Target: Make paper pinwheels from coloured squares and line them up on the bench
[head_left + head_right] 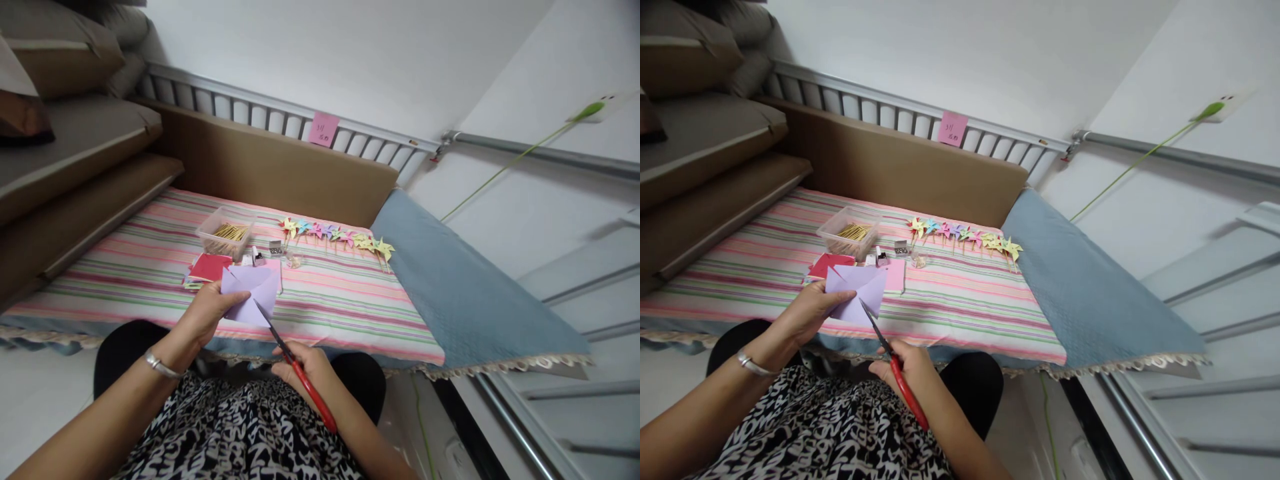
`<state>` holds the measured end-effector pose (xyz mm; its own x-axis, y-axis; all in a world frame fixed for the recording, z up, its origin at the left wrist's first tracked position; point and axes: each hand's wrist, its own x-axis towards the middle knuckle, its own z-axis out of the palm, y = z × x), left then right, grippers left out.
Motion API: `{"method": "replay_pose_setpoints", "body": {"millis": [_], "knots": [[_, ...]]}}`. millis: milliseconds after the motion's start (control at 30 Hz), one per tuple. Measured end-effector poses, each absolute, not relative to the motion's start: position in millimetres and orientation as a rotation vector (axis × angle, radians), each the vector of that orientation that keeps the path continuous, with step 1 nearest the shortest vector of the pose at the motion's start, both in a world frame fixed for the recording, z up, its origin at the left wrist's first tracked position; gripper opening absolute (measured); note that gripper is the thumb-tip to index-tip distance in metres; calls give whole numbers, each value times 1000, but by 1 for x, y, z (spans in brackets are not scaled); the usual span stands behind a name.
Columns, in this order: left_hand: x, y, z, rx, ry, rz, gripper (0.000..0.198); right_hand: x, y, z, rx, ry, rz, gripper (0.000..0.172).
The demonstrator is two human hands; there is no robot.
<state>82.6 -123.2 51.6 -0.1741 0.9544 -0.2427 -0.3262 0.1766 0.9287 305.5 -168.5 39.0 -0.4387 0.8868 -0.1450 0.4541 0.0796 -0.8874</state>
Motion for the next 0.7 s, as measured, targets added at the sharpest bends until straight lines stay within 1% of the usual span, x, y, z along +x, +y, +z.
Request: {"method": "replay_pose_setpoints", "body": {"millis": [200,333,433,533,600,700], "knots": [[70,-117,49,741,1256,1325,45,313,-171,37,-1345,-2081,1233,26],[56,-112,51,789,1294,1209,44,332,-175,31,-1406,-2063,1325,35],[51,-110,55,848,1315,1106,41,348,-176,31,-1362,-2069,1304,43],[54,-111,58,874,1324,1056,37,356,-172,36,-1292,-2115,1236,42],[60,-113,59,900,1311,1014,32,353,-164,38,-1304,-2041,1209,39],[75,-118,58,988,1237,880,28,338,-146,40,-1320,-1767,1201,44]]}}
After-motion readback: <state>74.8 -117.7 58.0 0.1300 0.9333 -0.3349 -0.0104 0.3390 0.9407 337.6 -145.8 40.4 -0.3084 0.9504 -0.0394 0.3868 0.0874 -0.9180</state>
